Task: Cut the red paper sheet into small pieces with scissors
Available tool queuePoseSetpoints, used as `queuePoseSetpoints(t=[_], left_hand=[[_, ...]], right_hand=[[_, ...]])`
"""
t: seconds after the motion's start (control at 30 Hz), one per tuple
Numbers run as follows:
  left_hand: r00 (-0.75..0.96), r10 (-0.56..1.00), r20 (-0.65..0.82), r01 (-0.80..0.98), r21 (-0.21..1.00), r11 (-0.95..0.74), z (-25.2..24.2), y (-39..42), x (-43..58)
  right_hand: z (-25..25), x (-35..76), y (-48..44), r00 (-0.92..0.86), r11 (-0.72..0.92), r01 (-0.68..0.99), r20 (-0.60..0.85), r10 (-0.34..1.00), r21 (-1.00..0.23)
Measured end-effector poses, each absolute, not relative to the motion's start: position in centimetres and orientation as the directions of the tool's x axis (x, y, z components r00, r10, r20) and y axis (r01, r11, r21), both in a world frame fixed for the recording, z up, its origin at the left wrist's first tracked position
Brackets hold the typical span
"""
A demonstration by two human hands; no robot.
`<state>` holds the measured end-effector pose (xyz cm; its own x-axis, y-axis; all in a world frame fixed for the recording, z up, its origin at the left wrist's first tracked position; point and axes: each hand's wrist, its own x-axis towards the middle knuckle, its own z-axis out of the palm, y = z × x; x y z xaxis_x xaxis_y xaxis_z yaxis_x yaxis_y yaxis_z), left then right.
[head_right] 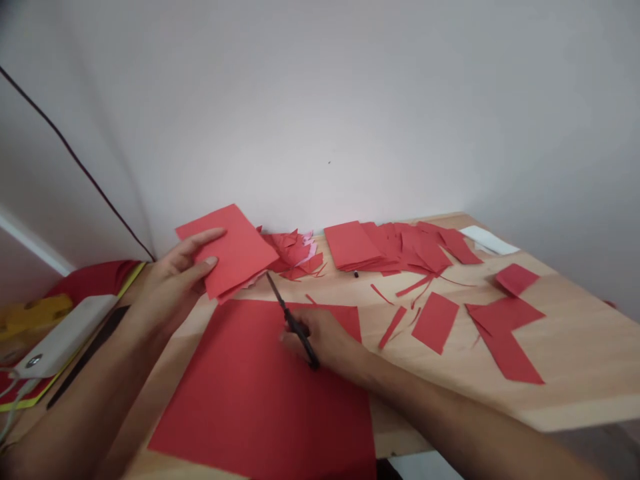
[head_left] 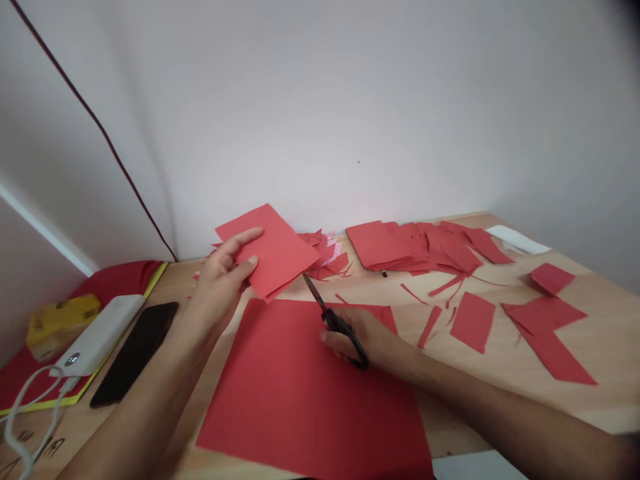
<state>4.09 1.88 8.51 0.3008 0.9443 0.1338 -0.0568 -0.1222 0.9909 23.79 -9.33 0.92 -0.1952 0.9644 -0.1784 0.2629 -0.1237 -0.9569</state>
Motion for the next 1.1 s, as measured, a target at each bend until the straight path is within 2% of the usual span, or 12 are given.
queuePoseSetpoints(t=[0.13,0.3,0.5,0.67,0.83,0.97,1.1], left_hand=[[0.468,0.875,0.123,-0.009,0.991,-0.135,9.6,3.5,9.8],[0.600,0.795,-0.088,0.195,0.980,-0.039,7.7,5.9,18.0],[0.655,0.734,-0.180,0.270,0.963,-0.004,4.7,7.8,23.5],[0.649,0.729,-0.218,0.368,0.929,-0.049,3.0,8.8,24.9],[0.642,0.750,-0.162,0.467,0.858,-0.214,3.0,9.0,25.0],[0.640,0.766,-0.049,0.471,0.814,-0.341,3.2,8.8,25.0],[0.645,0.764,0.002,0.497,0.759,-0.422,3.0,8.7,24.9]], right_hand=[[1.8,23.6,-9.5,-0.224,-0.185,0.242,-0.240,0.945,-0.953],[1.4,23.7,-9.5,-0.217,-0.187,0.193,-0.228,0.949,-0.963],[1.0,23.8,-9.0,-0.183,-0.203,0.196,-0.239,0.953,-0.959],[1.4,23.9,-8.7,-0.189,-0.237,0.186,-0.271,0.944,-0.954],[1.0,23.9,-8.7,-0.195,-0.217,0.177,-0.251,0.948,-0.960],[0.6,23.9,-8.7,-0.195,-0.204,0.177,-0.238,0.951,-0.963],[0.5,23.8,-8.7,-0.195,-0.199,0.178,-0.233,0.953,-0.964]])
